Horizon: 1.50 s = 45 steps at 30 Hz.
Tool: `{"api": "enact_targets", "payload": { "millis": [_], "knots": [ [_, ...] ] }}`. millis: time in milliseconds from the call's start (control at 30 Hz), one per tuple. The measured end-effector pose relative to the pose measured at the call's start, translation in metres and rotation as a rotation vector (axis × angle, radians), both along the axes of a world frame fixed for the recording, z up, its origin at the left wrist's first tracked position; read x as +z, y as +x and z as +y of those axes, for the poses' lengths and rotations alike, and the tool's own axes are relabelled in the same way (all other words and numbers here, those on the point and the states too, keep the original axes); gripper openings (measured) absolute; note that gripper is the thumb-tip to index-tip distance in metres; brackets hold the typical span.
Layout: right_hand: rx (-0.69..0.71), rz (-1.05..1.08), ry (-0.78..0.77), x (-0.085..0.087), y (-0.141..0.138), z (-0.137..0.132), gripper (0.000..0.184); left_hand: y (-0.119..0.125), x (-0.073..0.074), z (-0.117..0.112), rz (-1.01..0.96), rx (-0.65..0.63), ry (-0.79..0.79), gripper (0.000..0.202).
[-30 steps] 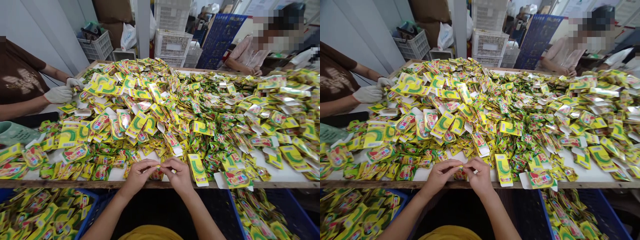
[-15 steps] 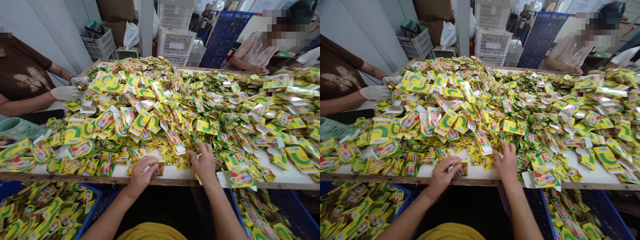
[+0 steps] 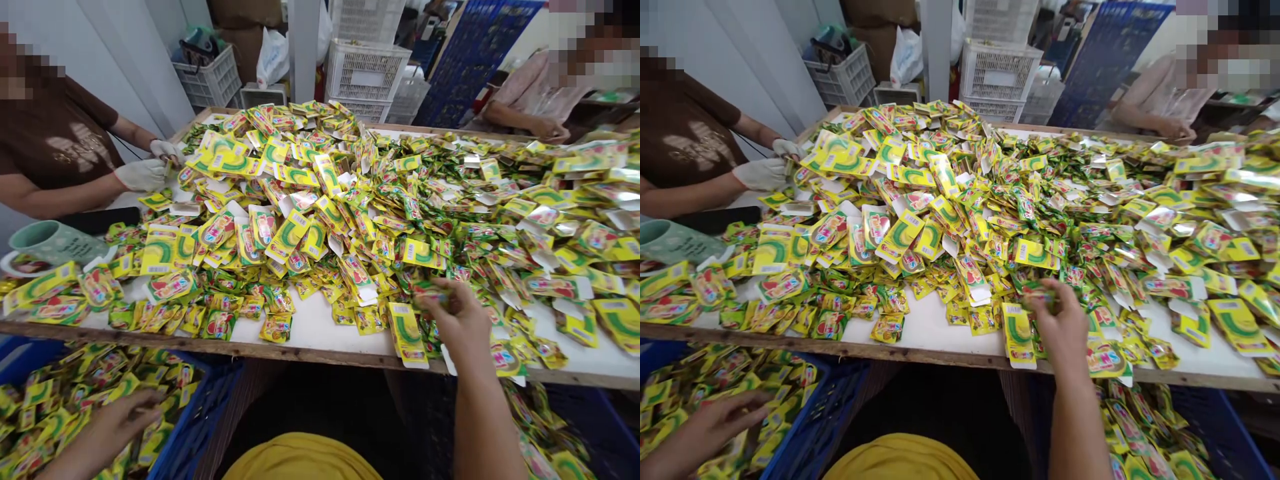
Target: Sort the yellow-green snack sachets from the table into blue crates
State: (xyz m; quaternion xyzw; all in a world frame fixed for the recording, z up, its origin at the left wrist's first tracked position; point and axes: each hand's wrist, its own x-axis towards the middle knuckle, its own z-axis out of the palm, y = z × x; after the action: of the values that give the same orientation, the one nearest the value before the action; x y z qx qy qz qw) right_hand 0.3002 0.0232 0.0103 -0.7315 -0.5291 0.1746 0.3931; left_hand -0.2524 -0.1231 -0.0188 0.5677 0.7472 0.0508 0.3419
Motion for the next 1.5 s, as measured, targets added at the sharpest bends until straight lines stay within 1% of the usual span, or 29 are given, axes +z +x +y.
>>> {"api": "enact_targets", "payload": {
  "millis": [67, 133, 167, 200, 267, 333, 367, 433, 500, 600, 733, 800, 833, 867, 900, 933, 1000, 1033, 1067, 1100, 1133, 1167, 1200, 1267, 1300, 1333, 1400, 1467, 1500],
  "knots": [
    [0.155, 0.202, -0.084, -0.009, -0.024, -0.011, 0.038, 0.053, 0.020, 0.024, -0.239, -0.130, -0.044, 0.025],
    [0.230, 0.195, -0.119, -0.025, -0.048, -0.017, 0.029, 0.118, 0.039, 0.058, -0.401, -0.293, 0.030, 0.021],
    [0.226, 0.146, -0.111, -0.033, -0.058, -0.018, 0.025, 0.152, 0.044, 0.075, -0.489, -0.369, 0.080, 0.020],
    [0.209, 0.097, -0.091, -0.040, -0.066, -0.018, 0.022, 0.183, 0.044, 0.091, -0.569, -0.430, 0.124, 0.019],
    [0.189, 0.024, -0.049, -0.051, -0.077, -0.017, 0.018, 0.238, 0.033, 0.118, -0.652, -0.454, 0.212, 0.017],
    [0.191, -0.030, -0.020, -0.055, -0.082, -0.017, 0.013, 0.279, 0.012, 0.136, -0.663, -0.393, 0.275, 0.019],
    [0.198, -0.052, -0.009, -0.055, -0.083, -0.017, 0.012, 0.294, 0.002, 0.143, -0.656, -0.357, 0.298, 0.021],
    [0.217, -0.087, 0.012, -0.053, -0.085, -0.020, 0.010, 0.313, -0.014, 0.150, -0.635, -0.304, 0.336, 0.022],
    [0.256, -0.113, 0.033, -0.050, -0.088, -0.025, 0.010, 0.320, -0.022, 0.153, -0.613, -0.286, 0.365, 0.019],
    [0.338, -0.119, 0.048, -0.048, -0.097, -0.036, 0.014, 0.311, -0.023, 0.151, -0.602, -0.275, 0.376, 0.016],
    [0.455, -0.045, 0.043, -0.044, -0.107, -0.053, 0.025, 0.291, -0.016, 0.146, -0.696, -0.321, 0.281, 0.007],
    [0.479, 0.017, 0.043, -0.039, -0.099, -0.060, 0.022, 0.289, -0.009, 0.144, -0.721, -0.340, 0.294, 0.015],
    [0.442, 0.076, 0.039, -0.035, -0.090, -0.064, 0.018, 0.293, -0.005, 0.144, -0.701, -0.384, 0.358, 0.020],
    [0.364, 0.158, 0.034, -0.030, -0.077, -0.067, 0.013, 0.299, -0.002, 0.144, -0.659, -0.473, 0.449, 0.024],
    [0.251, 0.260, 0.033, -0.025, -0.063, -0.070, 0.012, 0.309, 0.001, 0.145, -0.597, -0.609, 0.546, 0.028],
    [0.123, 0.374, 0.038, -0.020, -0.046, -0.073, 0.015, 0.321, 0.002, 0.147, -0.528, -0.771, 0.632, 0.033],
    [-0.088, 0.573, 0.084, -0.010, -0.014, -0.079, 0.028, 0.351, 0.003, 0.151, -0.409, -1.070, 0.728, 0.041],
    [-0.160, 0.648, 0.125, -0.005, 0.000, -0.081, 0.033, 0.366, 0.003, 0.154, -0.368, -1.162, 0.756, 0.041],
    [-0.210, 0.706, 0.171, -0.001, 0.012, -0.084, 0.036, 0.379, 0.002, 0.156, -0.348, -1.210, 0.776, 0.038],
    [-0.246, 0.749, 0.213, 0.003, 0.020, -0.086, 0.037, 0.390, 0.003, 0.157, -0.359, -1.220, 0.790, 0.033],
    [-0.272, 0.776, 0.249, 0.006, 0.025, -0.089, 0.038, 0.397, 0.004, 0.157, -0.399, -1.195, 0.786, 0.029],
    [-0.292, 0.787, 0.279, 0.008, 0.026, -0.091, 0.037, 0.400, 0.007, 0.155, -0.453, -1.131, 0.762, 0.026],
    [-0.299, 0.781, 0.301, 0.010, 0.024, -0.092, 0.036, 0.399, 0.010, 0.152, -0.507, -1.032, 0.720, 0.026],
    [-0.271, 0.722, 0.318, 0.013, 0.012, -0.090, 0.034, 0.383, 0.017, 0.142, -0.577, -0.800, 0.589, 0.026],
    [-0.225, 0.677, 0.309, 0.013, 0.003, -0.086, 0.032, 0.370, 0.019, 0.137, -0.585, -0.683, 0.525, 0.025],
    [-0.154, 0.623, 0.298, 0.013, -0.009, -0.081, 0.029, 0.356, 0.021, 0.133, -0.583, -0.578, 0.476, 0.022],
    [0.052, 0.483, 0.294, 0.012, -0.034, -0.066, 0.022, 0.328, 0.020, 0.126, -0.590, -0.427, 0.416, 0.017],
    [0.298, 0.290, 0.302, 0.012, -0.059, -0.050, 0.015, 0.306, 0.016, 0.121, -0.628, -0.325, 0.396, 0.016],
    [0.418, 0.179, 0.290, 0.012, -0.070, -0.043, 0.016, 0.298, 0.013, 0.120, -0.657, -0.293, 0.385, 0.016]
  ]
}}
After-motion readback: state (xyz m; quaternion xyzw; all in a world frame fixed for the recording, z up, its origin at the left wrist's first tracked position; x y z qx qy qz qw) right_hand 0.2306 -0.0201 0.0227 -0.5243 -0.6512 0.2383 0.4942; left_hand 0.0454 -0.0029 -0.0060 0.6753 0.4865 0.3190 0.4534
